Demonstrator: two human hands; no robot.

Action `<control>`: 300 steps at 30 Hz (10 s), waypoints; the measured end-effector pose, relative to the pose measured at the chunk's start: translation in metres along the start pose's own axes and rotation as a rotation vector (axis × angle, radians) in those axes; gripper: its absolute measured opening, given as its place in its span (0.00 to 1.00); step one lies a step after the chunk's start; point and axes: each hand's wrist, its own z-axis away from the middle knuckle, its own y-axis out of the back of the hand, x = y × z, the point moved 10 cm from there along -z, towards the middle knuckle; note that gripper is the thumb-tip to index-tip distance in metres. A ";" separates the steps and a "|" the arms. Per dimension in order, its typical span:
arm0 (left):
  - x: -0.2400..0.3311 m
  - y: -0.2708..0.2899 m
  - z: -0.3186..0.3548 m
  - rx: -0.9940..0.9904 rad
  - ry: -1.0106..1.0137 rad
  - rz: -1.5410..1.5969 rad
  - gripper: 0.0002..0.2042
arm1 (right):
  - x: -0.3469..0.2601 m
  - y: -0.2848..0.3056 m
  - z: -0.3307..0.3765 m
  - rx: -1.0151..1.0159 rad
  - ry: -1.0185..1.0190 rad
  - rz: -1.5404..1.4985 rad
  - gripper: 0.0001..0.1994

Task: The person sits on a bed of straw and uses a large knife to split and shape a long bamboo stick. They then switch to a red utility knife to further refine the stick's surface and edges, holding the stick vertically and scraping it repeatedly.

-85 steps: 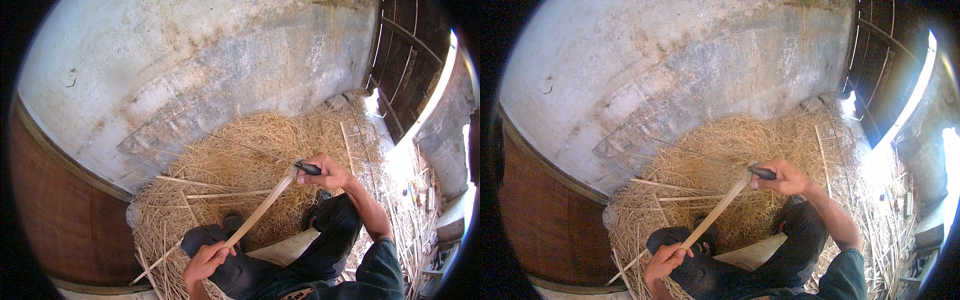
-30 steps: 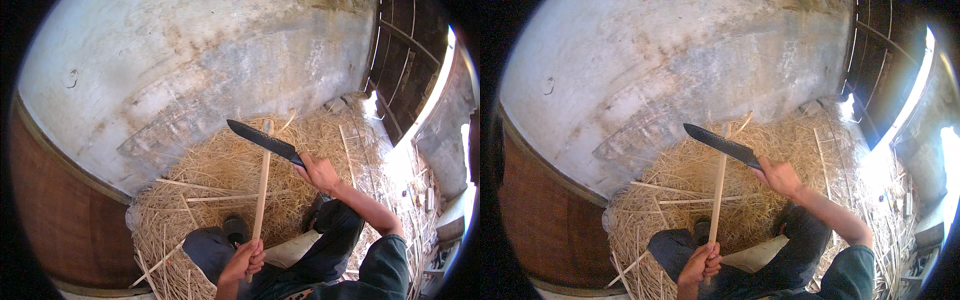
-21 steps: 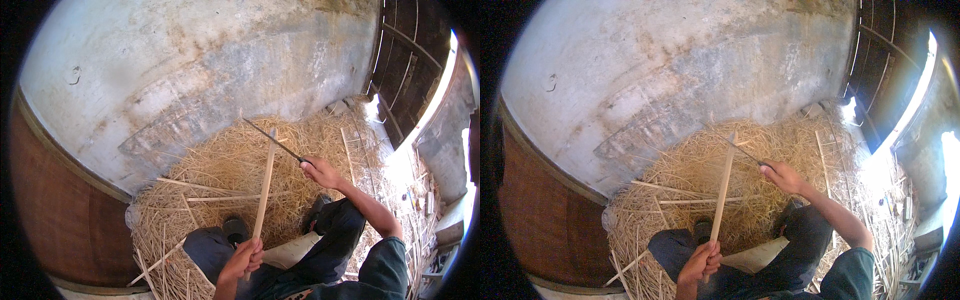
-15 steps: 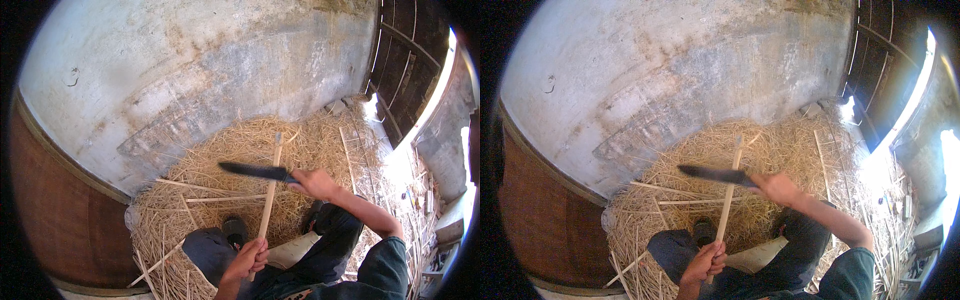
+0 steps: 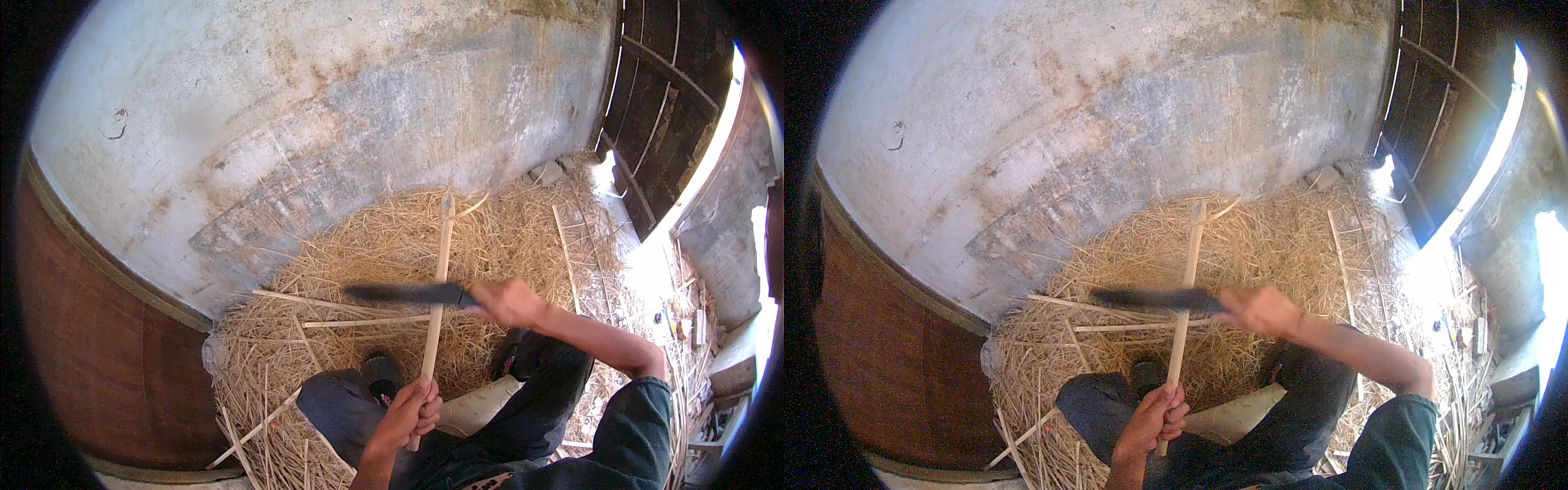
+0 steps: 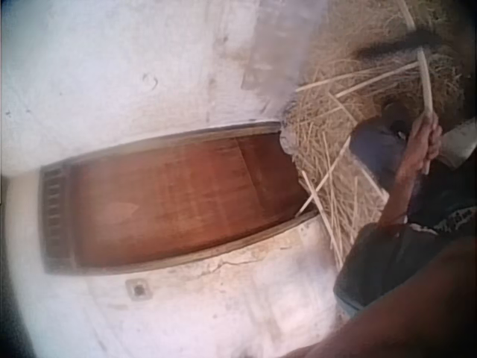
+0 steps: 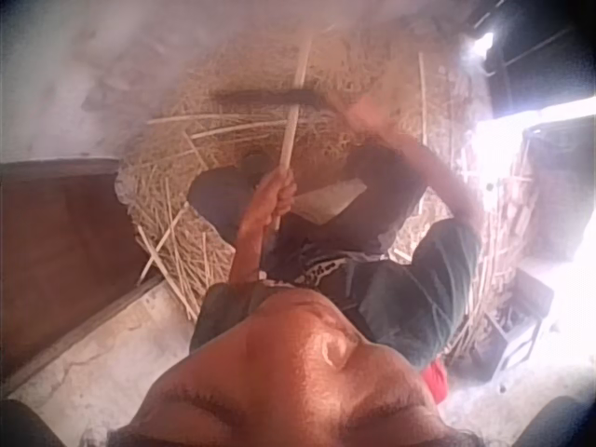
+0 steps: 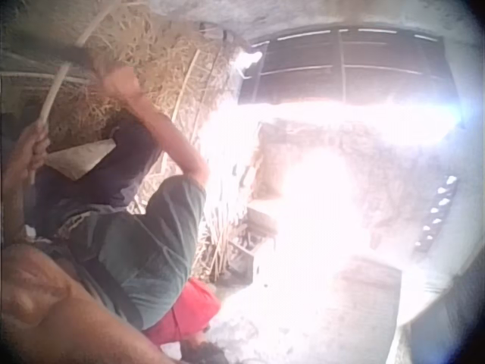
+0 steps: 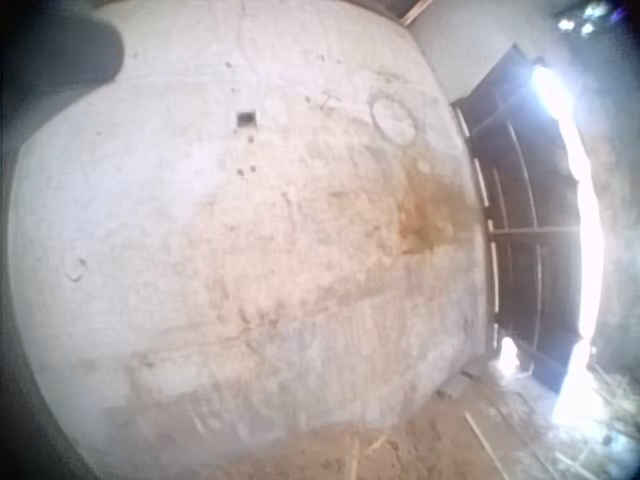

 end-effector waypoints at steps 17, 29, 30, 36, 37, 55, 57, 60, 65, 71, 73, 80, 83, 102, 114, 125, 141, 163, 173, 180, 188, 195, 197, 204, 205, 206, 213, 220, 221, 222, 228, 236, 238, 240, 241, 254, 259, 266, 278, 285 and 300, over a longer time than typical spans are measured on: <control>-0.003 0.005 0.012 -0.020 0.033 0.048 0.19 | 0.077 0.035 -0.008 0.129 -0.314 -0.001 0.15; -0.030 0.004 0.016 -0.074 0.083 0.085 0.23 | 0.081 0.010 -0.005 -0.024 -0.534 -0.545 0.18; -0.031 0.006 0.016 -0.055 0.078 0.071 0.23 | 0.079 0.015 -0.007 0.012 -0.509 -0.483 0.18; -0.027 -0.002 0.022 -0.019 0.112 0.079 0.22 | 0.069 0.022 -0.006 0.073 -0.392 -0.012 0.17; -0.027 -0.002 0.022 -0.019 0.113 0.080 0.22 | 0.059 0.020 -0.007 0.081 -0.339 -0.018 0.17; -0.023 -0.002 0.005 0.004 0.079 0.010 0.22 | 0.087 0.001 -0.005 -0.035 -0.493 -0.554 0.16; -0.028 0.006 -0.001 -0.020 0.089 0.028 0.22 | 0.103 -0.019 0.005 -0.041 -0.578 -0.862 0.17; -0.024 0.004 0.004 -0.029 0.072 0.081 0.19 | 0.068 0.003 -0.009 -0.028 -0.420 -0.209 0.18; -0.012 0.004 0.000 0.011 0.064 0.074 0.19 | 0.038 -0.002 -0.007 0.012 -0.229 0.002 0.19; -0.015 0.008 0.000 0.020 0.073 0.054 0.21 | 0.051 -0.008 -0.005 -0.016 -0.300 0.004 0.17; -0.014 0.006 -0.002 0.025 0.059 0.038 0.21 | 0.015 -0.014 -0.008 -0.043 -0.132 -0.003 0.18; -0.019 0.009 0.022 0.044 0.085 0.007 0.21 | 0.126 0.014 0.000 0.044 -0.497 0.187 0.17; -0.019 0.006 0.024 0.008 0.071 0.041 0.21 | 0.082 0.032 -0.012 0.161 -0.448 -0.040 0.17; -0.031 0.005 0.009 -0.048 0.084 0.025 0.20 | -0.004 -0.018 -0.002 -0.080 0.033 0.143 0.18; -0.038 0.022 0.045 0.014 0.100 0.157 0.19 | 0.199 0.043 0.043 0.248 -0.744 -0.135 0.24; -0.043 0.007 0.036 -0.214 0.107 0.235 0.20 | 0.119 0.041 0.020 0.302 -0.815 -1.157 0.19; 0.007 0.019 0.022 -0.139 -0.113 0.106 0.21 | 0.245 -0.172 0.122 -0.175 -0.986 -0.740 0.27; 0.080 0.049 -0.039 -0.124 -0.336 0.019 0.26 | 0.125 -0.302 0.528 -0.148 -1.665 -0.142 0.20; 0.084 0.041 -0.048 -0.101 -0.365 -0.025 0.32 | 0.104 -0.377 0.521 -0.256 -1.739 -0.288 0.28; 0.081 0.036 -0.046 -0.135 -0.343 -0.071 0.37 | 0.106 -0.390 0.502 -0.384 -1.678 -0.335 0.21; 0.080 0.026 -0.046 -0.217 -0.367 -0.090 0.34 | 0.115 -0.307 0.493 0.066 -1.785 -0.197 0.17; 0.082 0.019 -0.046 -0.253 -0.394 -0.121 0.32 | 0.152 -0.207 0.480 0.499 -1.658 -0.047 0.15; 0.082 0.023 -0.042 -0.226 -0.410 -0.151 0.32 | 0.160 -0.217 0.461 0.461 -1.884 -0.493 0.21; 0.087 0.019 -0.038 -0.228 -0.501 -0.199 0.29 | 0.203 -0.100 0.365 -0.038 -1.524 0.061 0.33; 0.088 0.018 -0.037 -0.232 -0.518 -0.213 0.29 | 0.212 -0.090 0.351 -0.292 -1.477 0.086 0.35; 0.087 0.024 -0.032 -0.204 -0.527 -0.211 0.28 | 0.200 -0.064 0.301 -0.370 -1.377 0.053 0.33; 0.093 0.026 -0.030 -0.103 -0.599 -0.290 0.25 | 0.142 0.066 0.099 0.508 -0.956 -0.957 0.19; 0.087 0.026 -0.021 0.050 -0.575 -0.427 0.22 | 0.052 0.107 -0.029 0.568 -0.498 -1.241 0.12; 0.087 0.021 -0.018 0.078 -0.579 -0.467 0.21 | 0.042 0.114 -0.039 0.578 -0.433 -1.190 0.13; 0.088 0.015 -0.014 0.105 -0.584 -0.508 0.20 | 0.035 0.118 -0.047 0.570 -0.419 -1.187 0.14; 0.079 0.005 -0.013 0.172 -0.610 -0.642 0.20 | 0.023 0.104 -0.066 0.554 -0.341 -1.248 0.20; 0.097 -0.005 -0.004 0.440 -0.738 -0.747 0.18 | 0.028 0.090 -0.039 0.513 -0.391 -0.841 0.13; 0.103 -0.011 0.001 0.479 -0.692 -0.745 0.18 | 0.023 0.098 -0.028 0.529 -0.315 -0.602 0.14; 0.110 -0.018 0.008 0.506 -0.738 -0.742 0.17 | 0.011 0.104 -0.022 0.545 -0.238 -0.482 0.16; 0.112 -0.020 0.010 0.514 -0.761 -0.739 0.17 | 0.004 0.102 -0.021 0.489 -0.200 -0.445 0.16; 0.117 -0.039 0.018 0.556 -0.800 -0.705 0.16 | -0.054 0.081 -0.019 0.279 -0.009 -0.237 0.15; 0.116 -0.043 0.022 0.593 -0.816 -0.812 0.16 | -0.045 0.093 -0.019 0.391 -0.056 -0.230 0.13; 0.105 -0.037 0.026 0.594 -0.815 -0.778 0.16 | -0.023 0.094 -0.022 0.356 -0.127 -0.210 0.15; 0.119 -0.031 0.026 0.674 -0.846 -0.831 0.17 | -0.051 0.062 -0.025 0.194 -0.098 -0.273 0.19; 0.118 -0.036 0.025 0.661 -0.767 -0.856 0.16 | -0.045 0.075 -0.023 0.297 -0.122 -0.266 0.15; 0.061 -0.010 0.030 0.537 -0.585 -0.732 0.17 | 0.056 0.115 -0.023 0.483 -0.482 -0.119 0.14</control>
